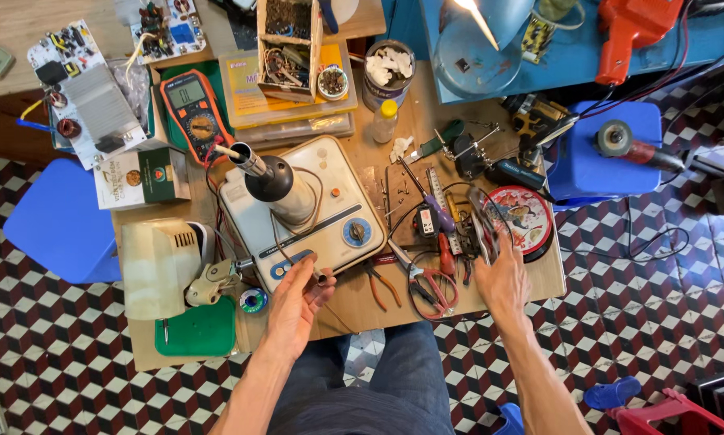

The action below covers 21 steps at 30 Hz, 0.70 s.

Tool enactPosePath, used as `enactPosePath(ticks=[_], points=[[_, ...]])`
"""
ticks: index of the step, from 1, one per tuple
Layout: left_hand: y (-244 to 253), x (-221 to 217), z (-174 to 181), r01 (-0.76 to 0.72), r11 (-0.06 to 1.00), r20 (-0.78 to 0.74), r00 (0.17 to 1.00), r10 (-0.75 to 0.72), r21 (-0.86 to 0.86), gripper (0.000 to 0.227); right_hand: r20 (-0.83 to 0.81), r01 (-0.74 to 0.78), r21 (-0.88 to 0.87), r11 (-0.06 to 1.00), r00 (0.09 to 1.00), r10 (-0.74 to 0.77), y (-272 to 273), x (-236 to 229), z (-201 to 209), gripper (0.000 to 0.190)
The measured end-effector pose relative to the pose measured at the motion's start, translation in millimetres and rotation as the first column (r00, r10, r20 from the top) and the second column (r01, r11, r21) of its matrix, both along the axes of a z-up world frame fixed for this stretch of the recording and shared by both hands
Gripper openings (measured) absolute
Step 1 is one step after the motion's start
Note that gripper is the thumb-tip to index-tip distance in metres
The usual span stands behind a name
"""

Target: The person uses an angle grinder to cut a metal latch on a door frame while holding it with pliers. They then return to a workbench to use pliers and wire cutters to strip and shape a small metal tube.

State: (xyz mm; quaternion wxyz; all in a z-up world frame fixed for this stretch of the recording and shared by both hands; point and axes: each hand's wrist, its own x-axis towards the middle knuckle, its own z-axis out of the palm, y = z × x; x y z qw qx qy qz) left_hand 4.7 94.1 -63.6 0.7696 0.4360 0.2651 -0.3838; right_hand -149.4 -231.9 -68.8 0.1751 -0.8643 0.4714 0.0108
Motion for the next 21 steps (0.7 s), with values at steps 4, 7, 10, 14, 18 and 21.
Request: enactPosePath(ticks=[4,7,10,14,18,21], points=[[15,-2,14,-0.074,0.997,-0.003,0.997,0.074,-0.015,0.034,-0.071,-0.146,-0.008,0.989,0.987,0.145,-35,37,-21,0.076],[17,-6,20,-0.161,0.985,-0.036,0.987,0.159,-0.056,0.033,-0.057,-0.294,-0.088,0.952,0.956,0.289,-52,53,-33,0.071],[11,-18,18,-0.237,0.971,-0.044,0.971,0.237,-0.005,0.032,-0.021,-0.391,-0.21,0.896,0.918,0.396,-65,57,-40,0.072],[-3,-33,13,-0.401,0.915,-0.155,0.908,0.39,-0.048,0.026,0.089,-0.471,-0.364,0.804,0.841,0.533,-38,47,-38,0.054],[1,-42,8,-0.502,0.862,-0.246,0.847,0.472,-0.072,0.025,0.242,-0.619,0.006,0.785,0.763,0.6,73,18,-64,0.029],[3,-34,9,-0.488,0.869,-0.225,0.858,0.461,-0.083,0.026,0.035,-0.637,0.054,0.769,0.771,0.636,133,25,-94,0.038]])
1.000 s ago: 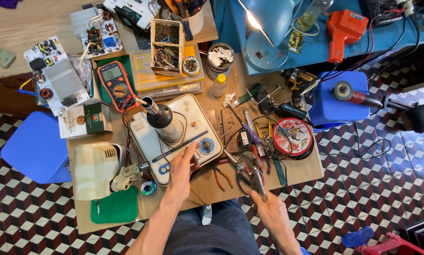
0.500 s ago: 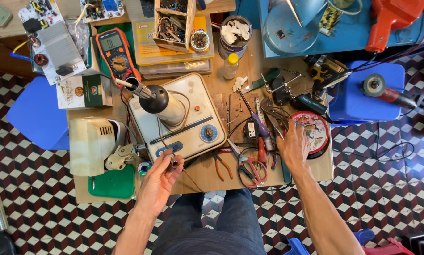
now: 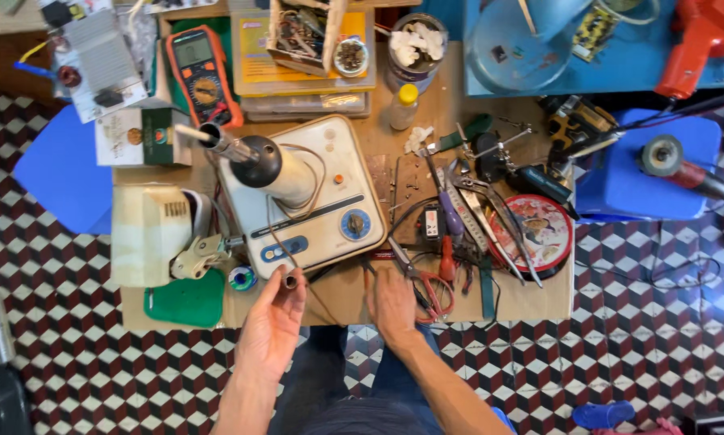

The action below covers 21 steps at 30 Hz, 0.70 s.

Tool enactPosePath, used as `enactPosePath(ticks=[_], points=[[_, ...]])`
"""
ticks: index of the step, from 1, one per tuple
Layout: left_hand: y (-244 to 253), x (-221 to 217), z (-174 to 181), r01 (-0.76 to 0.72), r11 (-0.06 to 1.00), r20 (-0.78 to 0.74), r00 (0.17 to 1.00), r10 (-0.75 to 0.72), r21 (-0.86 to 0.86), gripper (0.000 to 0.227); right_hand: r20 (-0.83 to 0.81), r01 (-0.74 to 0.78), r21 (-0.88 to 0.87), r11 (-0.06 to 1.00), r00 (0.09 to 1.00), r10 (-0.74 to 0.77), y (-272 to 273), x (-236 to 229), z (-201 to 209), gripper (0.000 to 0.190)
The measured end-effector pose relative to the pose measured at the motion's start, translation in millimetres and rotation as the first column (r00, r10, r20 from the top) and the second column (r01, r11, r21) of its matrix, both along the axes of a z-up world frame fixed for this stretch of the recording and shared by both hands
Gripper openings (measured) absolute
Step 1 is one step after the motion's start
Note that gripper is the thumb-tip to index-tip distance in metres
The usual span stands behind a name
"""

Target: The person uses an angle grinder to cut a metal latch on a door frame while holding it with pliers. They then return to a workbench to use pliers and wire cutters to strip and shape a small metal tube.

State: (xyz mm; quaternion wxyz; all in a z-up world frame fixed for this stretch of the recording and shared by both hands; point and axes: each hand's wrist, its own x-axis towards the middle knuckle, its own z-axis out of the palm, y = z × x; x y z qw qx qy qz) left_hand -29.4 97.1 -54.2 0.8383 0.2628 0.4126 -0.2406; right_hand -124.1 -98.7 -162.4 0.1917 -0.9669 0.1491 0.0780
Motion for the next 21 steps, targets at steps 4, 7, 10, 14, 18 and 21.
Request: enactPosePath(ticks=[4,7,10,14,18,21], points=[[3,5,1,0.102,0.994,-0.016,0.995,-0.101,0.042,0.026,0.092,0.096,0.174,0.98,0.989,-0.114,25,3,-18,0.049],[-3,8,-1,0.202,0.978,-0.022,0.979,-0.201,0.052,0.028,0.227,0.227,0.217,0.949,0.934,-0.275,9,-12,-13,0.034],[-12,11,1,0.298,0.955,0.029,0.954,-0.298,0.011,0.032,0.182,0.632,0.252,0.733,0.713,-0.677,-39,-45,-8,0.022],[-23,17,7,0.397,0.918,0.04,0.917,-0.396,-0.009,0.036,0.11,0.732,-0.034,0.68,0.679,-0.726,-105,-70,-23,0.034],[-30,19,17,0.455,0.89,0.066,0.889,-0.454,-0.012,0.04,0.109,0.702,-0.027,0.712,0.71,-0.696,-120,-60,-46,0.049],[-37,26,28,0.45,0.891,0.098,0.891,-0.444,-0.062,0.04,-0.234,0.686,-0.075,0.724,0.693,-0.682,-137,-53,-38,0.043]])
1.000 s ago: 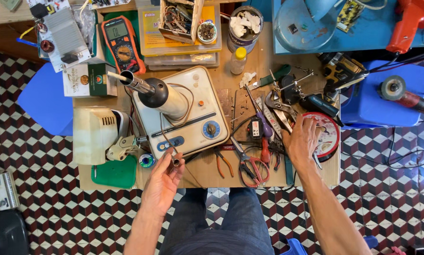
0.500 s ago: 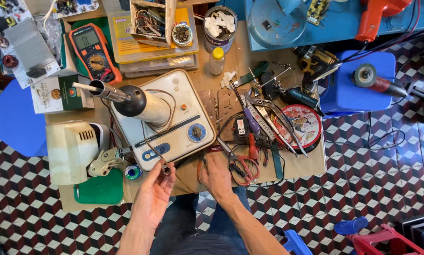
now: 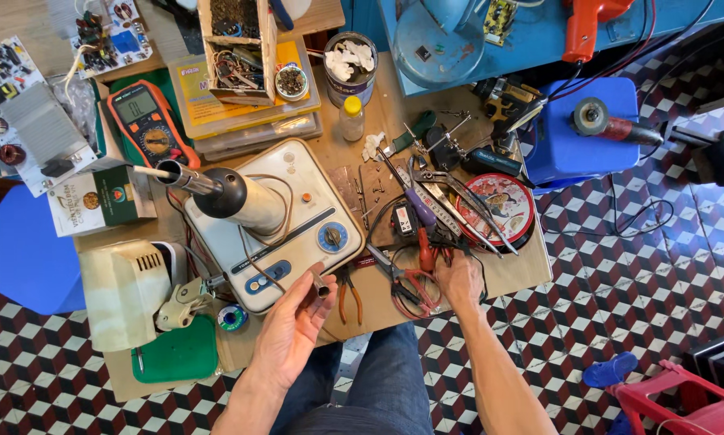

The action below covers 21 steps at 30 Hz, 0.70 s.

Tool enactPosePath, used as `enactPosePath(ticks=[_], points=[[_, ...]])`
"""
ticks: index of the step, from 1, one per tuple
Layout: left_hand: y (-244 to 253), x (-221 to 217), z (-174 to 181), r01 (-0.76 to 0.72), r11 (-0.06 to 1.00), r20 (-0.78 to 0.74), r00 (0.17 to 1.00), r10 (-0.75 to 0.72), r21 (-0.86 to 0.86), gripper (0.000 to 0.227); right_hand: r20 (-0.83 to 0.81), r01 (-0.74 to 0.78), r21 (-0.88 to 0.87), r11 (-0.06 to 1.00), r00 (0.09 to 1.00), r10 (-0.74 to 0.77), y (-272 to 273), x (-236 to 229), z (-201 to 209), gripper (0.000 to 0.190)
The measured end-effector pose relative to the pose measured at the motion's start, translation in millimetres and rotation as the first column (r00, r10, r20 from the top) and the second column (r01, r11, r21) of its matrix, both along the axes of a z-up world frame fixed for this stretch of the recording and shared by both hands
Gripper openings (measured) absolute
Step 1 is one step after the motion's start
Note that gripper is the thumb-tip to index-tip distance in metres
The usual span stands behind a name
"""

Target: The person uses an angle grinder to cut a metal latch on a door frame while holding it with pliers. They then return to a workbench to use pliers and wire cutters to strip and shape a small metal tube.

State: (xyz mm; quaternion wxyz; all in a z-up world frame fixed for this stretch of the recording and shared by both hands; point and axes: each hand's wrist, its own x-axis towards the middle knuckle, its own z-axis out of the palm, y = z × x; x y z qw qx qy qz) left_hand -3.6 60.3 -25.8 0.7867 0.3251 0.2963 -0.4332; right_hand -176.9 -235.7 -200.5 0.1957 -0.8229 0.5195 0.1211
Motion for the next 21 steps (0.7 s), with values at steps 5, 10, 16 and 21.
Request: enactPosePath(ticks=[5,10,16,21], points=[[-13,15,14,-0.067,0.99,-0.073,0.996,0.059,-0.12,0.026,-0.006,-0.014,0.109,0.994,1.0,0.015,-24,-14,42,0.043],[-27,26,20,-0.064,0.984,-0.136,0.99,0.042,-0.167,0.017,-0.007,0.063,0.157,0.986,0.998,-0.063,-22,-12,71,0.039],[-39,30,27,-0.016,0.993,-0.119,0.993,0.002,-0.118,0.021,-0.014,0.132,0.189,0.973,0.991,-0.132,-30,5,107,0.038],[-60,32,33,0.039,0.997,0.006,0.999,-0.038,-0.073,0.022,-0.214,0.031,0.154,0.988,0.977,0.003,-22,-7,148,0.037]])
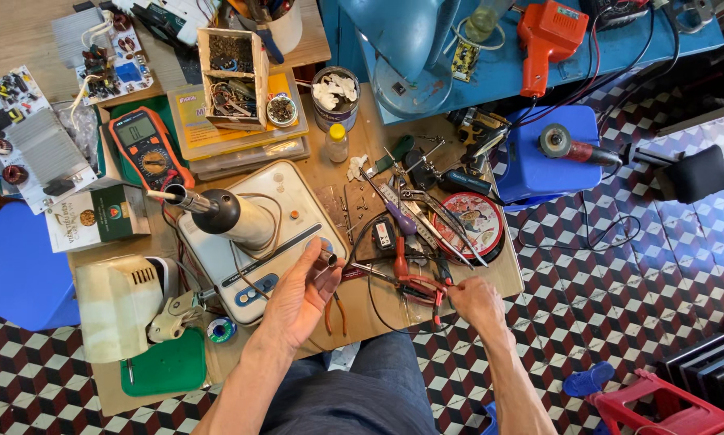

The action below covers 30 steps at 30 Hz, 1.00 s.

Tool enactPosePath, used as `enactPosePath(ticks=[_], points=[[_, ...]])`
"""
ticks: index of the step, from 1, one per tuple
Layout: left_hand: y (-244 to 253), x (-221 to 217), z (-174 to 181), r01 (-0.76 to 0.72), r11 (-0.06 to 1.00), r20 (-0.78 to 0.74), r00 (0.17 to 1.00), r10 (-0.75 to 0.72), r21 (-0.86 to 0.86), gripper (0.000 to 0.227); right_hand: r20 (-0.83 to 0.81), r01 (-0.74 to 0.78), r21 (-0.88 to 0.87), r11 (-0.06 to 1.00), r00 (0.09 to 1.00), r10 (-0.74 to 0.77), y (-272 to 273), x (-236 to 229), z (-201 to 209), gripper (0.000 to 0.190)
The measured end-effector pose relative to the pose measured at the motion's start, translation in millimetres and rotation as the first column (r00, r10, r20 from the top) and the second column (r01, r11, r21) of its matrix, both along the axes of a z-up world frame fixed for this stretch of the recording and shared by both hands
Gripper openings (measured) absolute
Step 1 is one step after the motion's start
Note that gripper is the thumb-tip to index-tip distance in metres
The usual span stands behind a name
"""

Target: The person uses an angle grinder to cut a metal latch on a door frame while holding it with pliers. They then return to a workbench to use pliers and wire cutters to strip and shape a small metal tube.

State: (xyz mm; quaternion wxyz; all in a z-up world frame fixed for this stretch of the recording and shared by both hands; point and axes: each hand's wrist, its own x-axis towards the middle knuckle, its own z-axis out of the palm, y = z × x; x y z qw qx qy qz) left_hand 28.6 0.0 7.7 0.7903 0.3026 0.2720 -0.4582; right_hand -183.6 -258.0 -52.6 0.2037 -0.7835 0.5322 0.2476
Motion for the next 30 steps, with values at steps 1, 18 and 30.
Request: enactPosePath(ticks=[1,18,30], points=[[-5,0,1,0.004,1.0,0.023,1.0,-0.004,0.013,0.023,0.0,-0.034,0.023,0.999,0.999,0.034,2,-4,8,0.036],[-44,-17,13,-0.209,0.977,-0.002,0.978,0.209,-0.04,0.025,0.609,0.077,0.771,0.632,0.203,-0.767,-12,7,-52,0.034],[-63,-6,25,-0.344,0.937,0.04,0.939,0.342,0.063,0.034,0.177,-0.082,0.984,0.157,0.362,-0.915,-10,42,111,0.042]])
